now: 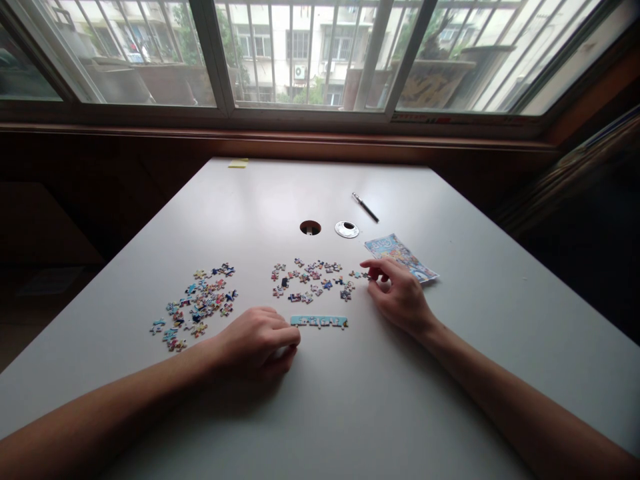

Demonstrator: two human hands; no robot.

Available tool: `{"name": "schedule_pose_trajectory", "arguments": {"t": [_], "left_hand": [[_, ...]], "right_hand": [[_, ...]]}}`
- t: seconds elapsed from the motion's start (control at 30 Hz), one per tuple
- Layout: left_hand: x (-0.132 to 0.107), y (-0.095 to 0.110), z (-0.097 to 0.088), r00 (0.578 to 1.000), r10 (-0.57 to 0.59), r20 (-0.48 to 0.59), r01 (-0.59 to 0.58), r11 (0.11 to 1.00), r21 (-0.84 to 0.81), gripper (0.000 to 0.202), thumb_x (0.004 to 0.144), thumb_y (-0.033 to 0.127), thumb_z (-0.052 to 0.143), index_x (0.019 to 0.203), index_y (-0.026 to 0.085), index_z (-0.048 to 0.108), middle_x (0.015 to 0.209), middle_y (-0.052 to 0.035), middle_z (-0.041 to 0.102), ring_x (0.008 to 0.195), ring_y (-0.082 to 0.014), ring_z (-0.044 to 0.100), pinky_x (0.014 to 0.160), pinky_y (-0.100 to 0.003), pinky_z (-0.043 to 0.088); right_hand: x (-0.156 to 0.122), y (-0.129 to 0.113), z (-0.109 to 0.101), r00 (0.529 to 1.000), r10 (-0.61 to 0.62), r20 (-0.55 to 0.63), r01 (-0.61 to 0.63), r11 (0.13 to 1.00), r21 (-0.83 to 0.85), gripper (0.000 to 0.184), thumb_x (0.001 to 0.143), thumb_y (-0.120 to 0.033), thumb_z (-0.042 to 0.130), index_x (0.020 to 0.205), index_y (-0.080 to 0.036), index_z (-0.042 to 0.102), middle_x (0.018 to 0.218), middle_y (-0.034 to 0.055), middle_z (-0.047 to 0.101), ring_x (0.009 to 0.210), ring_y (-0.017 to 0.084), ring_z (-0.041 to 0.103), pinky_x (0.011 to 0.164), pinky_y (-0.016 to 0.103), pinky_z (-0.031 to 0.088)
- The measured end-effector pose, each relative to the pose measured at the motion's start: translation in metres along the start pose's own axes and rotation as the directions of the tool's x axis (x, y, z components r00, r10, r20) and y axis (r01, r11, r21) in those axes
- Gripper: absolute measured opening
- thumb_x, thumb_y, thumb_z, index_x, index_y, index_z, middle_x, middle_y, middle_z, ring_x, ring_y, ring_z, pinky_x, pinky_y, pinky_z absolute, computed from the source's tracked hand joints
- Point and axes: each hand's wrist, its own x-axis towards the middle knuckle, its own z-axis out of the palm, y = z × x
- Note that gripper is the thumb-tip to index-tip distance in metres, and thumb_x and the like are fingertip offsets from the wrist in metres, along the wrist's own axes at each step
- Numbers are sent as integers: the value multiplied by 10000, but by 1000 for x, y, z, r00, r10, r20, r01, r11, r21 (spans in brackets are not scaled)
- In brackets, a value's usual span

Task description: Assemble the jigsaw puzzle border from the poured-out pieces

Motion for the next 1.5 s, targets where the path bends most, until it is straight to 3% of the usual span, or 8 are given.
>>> {"name": "schedule_pose_trajectory", "arguments": {"t": [0.27, 0.53, 0.83, 1.27, 1.5], "left_hand": [[0, 1, -1, 1000, 0, -4, 0, 1000, -8, 93, 848, 175, 494, 762, 206, 510, 626, 22, 565, 551, -121, 495, 626, -279, 413], [0, 1, 0, 1000, 8, -24, -8, 1000, 0, 94, 844, 173, 492, 760, 206, 520, 617, 19, 564, 543, -122, 506, 610, -282, 419], [1, 2, -2, 1000, 1, -11, -1, 1000, 0, 93, 842, 174, 492, 755, 205, 504, 622, 20, 568, 547, -120, 503, 623, -274, 422], [1, 2, -2, 1000, 10, -29, -10, 1000, 6, 93, 834, 165, 498, 751, 205, 511, 611, 24, 562, 534, -114, 502, 610, -272, 435], [0, 1, -1, 1000, 4, -29, -4, 1000, 0, 98, 844, 174, 498, 753, 204, 518, 615, 21, 564, 536, -114, 506, 616, -273, 439]], "right_hand": [[0, -1, 0, 1000, 23, -21, -22, 999, 38, 195, 810, -119, 548, 915, -204, 689, 875, 39, 623, 814, 186, 603, 750, 330, 499], [2, -5, 0, 999, 38, -26, -35, 995, 93, 158, 879, -186, 537, 939, -202, 682, 935, 75, 633, 807, 193, 594, 716, 338, 522], [-2, -2, 0, 997, 73, -4, -72, 992, 106, 148, 923, -224, 534, 966, -224, 675, 915, 42, 692, 788, 189, 611, 701, 323, 479], [0, 3, 3, 999, -8, -35, 12, 994, 113, 172, 906, -200, 558, 909, -236, 727, 995, 71, 674, 961, 229, 637, 895, 421, 515], [-1, 4, 3, 999, -13, -39, 16, 996, 89, 179, 883, -191, 577, 908, -245, 745, 994, 69, 662, 958, 232, 637, 894, 425, 526]]}}
